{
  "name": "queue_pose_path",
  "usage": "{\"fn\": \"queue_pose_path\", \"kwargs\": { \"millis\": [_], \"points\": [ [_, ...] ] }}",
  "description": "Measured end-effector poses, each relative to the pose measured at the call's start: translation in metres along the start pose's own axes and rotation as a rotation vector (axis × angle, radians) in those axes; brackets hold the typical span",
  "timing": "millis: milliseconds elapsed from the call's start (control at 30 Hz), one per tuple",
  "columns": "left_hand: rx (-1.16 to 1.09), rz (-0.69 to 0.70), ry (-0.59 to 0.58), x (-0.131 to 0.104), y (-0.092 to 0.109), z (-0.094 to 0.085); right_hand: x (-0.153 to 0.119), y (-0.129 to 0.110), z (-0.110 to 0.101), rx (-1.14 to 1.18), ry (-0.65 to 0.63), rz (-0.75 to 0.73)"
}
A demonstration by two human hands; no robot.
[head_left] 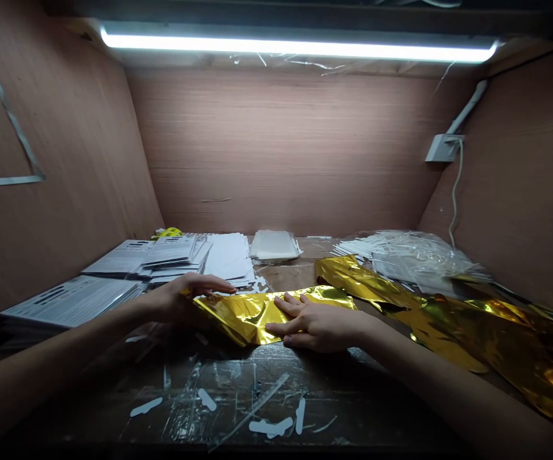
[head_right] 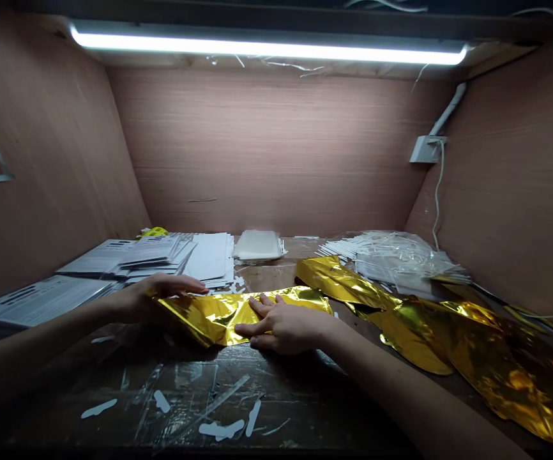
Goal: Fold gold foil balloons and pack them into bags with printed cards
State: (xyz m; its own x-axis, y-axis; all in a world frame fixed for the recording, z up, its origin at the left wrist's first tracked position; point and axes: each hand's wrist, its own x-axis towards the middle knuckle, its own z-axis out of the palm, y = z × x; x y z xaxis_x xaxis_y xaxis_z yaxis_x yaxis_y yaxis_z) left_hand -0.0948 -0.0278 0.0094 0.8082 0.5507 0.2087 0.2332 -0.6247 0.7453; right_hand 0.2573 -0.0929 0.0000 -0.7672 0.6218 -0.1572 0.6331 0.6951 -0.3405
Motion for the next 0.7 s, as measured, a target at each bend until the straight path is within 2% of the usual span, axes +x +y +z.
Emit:
{"fn": "queue_pose_path", "kwargs": {
  "millis": [67, 167, 333, 400, 500, 567, 600, 633, 700],
  "points": [
    [0.17, 0.141, 0.045, 0.002, -0.004, 0.003, 0.0, -0.001, -0.001, 0.0, 0.013, -0.001],
    [0.201, 0.285, 0.057, 0.01, -0.009, 0.014, -0.001, -0.001, 0.0, 0.002, 0.013, 0.004],
    [0.356, 0.34, -0.004, 0.034, 0.0, 0.021, 0.0, 0.003, 0.003, 0.025, 0.026, 0.0],
    [0.395, 0.311, 0.042, 0.042, 0.004, 0.02, -0.001, 0.002, 0.004, 0.007, 0.079, -0.014],
    [0.248, 0.178, 0.202, 0.046, 0.006, 0.025, -0.003, -0.007, 0.003, -0.016, 0.328, -0.05],
    [0.062, 0.064, 0.365, 0.047, 0.006, 0.031, -0.005, -0.018, 0.004, 0.046, 0.458, -0.054],
    [-0.023, 0.02, 0.453, 0.047, 0.006, 0.035, -0.005, -0.025, 0.005, 0.131, 0.437, -0.047],
    [-0.093, -0.012, 0.545, 0.048, 0.007, 0.038, -0.004, -0.031, 0.008, 0.258, 0.36, -0.037],
    [-0.177, -0.04, 0.719, 0.049, 0.01, 0.044, -0.001, -0.041, 0.014, 0.607, 0.126, -0.023]
  ]
}}
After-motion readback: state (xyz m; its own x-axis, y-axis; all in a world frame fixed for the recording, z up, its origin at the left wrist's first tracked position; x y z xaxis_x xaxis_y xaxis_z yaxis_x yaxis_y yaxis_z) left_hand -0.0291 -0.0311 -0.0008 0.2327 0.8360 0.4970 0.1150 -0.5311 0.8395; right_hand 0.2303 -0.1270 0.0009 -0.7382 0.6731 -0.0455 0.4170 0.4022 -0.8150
